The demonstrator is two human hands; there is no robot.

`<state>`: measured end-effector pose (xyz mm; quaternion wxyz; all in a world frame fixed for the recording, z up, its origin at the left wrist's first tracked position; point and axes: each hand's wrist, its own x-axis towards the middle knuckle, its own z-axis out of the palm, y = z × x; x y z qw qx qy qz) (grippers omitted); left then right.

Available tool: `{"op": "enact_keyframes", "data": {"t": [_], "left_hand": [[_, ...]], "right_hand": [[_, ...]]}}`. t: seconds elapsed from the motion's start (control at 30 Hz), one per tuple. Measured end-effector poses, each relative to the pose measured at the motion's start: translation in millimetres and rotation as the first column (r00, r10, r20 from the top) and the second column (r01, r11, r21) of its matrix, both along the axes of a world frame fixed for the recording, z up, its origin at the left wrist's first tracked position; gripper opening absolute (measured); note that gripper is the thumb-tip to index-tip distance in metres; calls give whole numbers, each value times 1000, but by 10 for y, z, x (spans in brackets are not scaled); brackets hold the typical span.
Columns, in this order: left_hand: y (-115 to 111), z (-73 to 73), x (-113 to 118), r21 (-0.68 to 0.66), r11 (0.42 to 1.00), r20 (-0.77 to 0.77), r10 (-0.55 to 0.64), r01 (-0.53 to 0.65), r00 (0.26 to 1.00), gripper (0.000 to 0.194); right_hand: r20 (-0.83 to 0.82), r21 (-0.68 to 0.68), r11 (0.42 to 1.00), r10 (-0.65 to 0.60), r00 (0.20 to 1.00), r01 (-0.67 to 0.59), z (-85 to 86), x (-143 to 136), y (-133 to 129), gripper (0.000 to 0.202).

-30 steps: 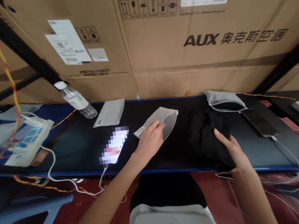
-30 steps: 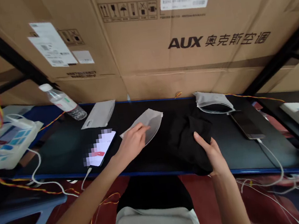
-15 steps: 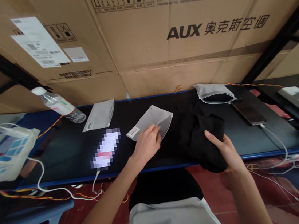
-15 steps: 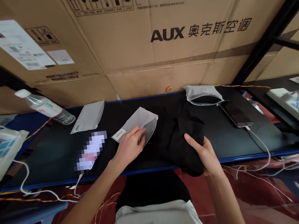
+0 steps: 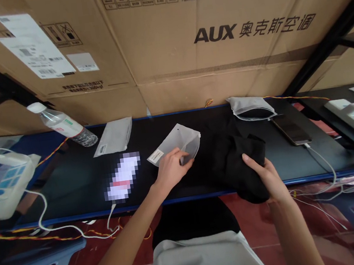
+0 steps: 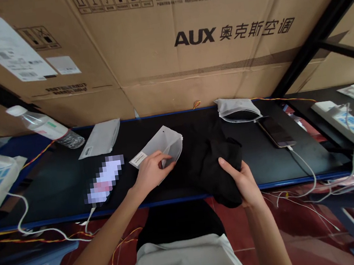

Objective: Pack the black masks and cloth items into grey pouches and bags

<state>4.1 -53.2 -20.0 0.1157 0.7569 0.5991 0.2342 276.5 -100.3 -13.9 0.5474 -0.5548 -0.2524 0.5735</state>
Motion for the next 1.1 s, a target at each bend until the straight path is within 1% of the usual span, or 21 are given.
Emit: {"op": "enact_keyframes", "data": {"t": [0.07,0.1,0.23,0.3,0.33,0.43,0.5,0.6,0.67,0.77,0.87,0.93,1.0,1.03,1.07,1.1], "left_hand": [[5,-10,11,-4,1000,-29,12,-13,1000,26],[9,-17,17,-4,1000,-40,18,-18,999,26],[22,-56,34,30,999,-52,19,-17,998,10],[21,-75,31,54,998,-52,15,-12,999,8],[18,-84,27,62,998,-54,15,-12,998,10],[11,-94,22,55,998,-84,24,-19,996,24],[11,-83,35,36,999,-122,20,-15,992,26],[16,-16,95,-23,1000,-238,-10,4,971,17],[20,64,154,-80,997,-354,-44,17,934,14],[22,205,242,-167,984,-474,-128,53,871,25],[29,308,293,-256,962,-513,-219,96,830,38],[44,332,282,-263,958,-515,-236,111,824,42],[77,321,216,-217,969,-471,-209,117,857,32],[99,305,163,-196,972,-416,-201,129,887,24],[124,282,99,-184,971,-333,-206,151,920,16],[149,254,29,-181,967,-225,-218,179,950,13]], "right_hand": [[2,-6,1000,1,1000,-1,6,-10,0,51],[7,-10,1000,3,1000,-3,4,-11,2,51],[26,-24,1000,12,1000,-11,-30,0,12,51],[26,-24,1000,12,1000,-11,-38,1,12,51],[26,-21,1000,11,1000,-11,-35,-1,9,51],[25,-5,1000,14,1000,-14,-3,-20,-6,47],[28,-4,1000,14,1000,-14,23,-36,-15,45],[24,-18,1000,12,1000,-11,45,-52,-18,44],[18,-17,1000,8,1000,-7,42,-56,-14,44],[8,-16,1000,8,1000,-8,14,-46,-1,44],[2,-25,999,21,1000,-21,-29,-23,15,47],[7,-28,999,27,1000,-27,-45,-14,20,48],[7,-23,999,30,1000,-30,-37,-18,16,49],[4,-19,999,31,1000,-31,-26,-24,12,48],[2,-16,999,30,1000,-30,-11,-33,8,47],[0,-13,1000,28,1000,-28,5,-43,3,47]]}}
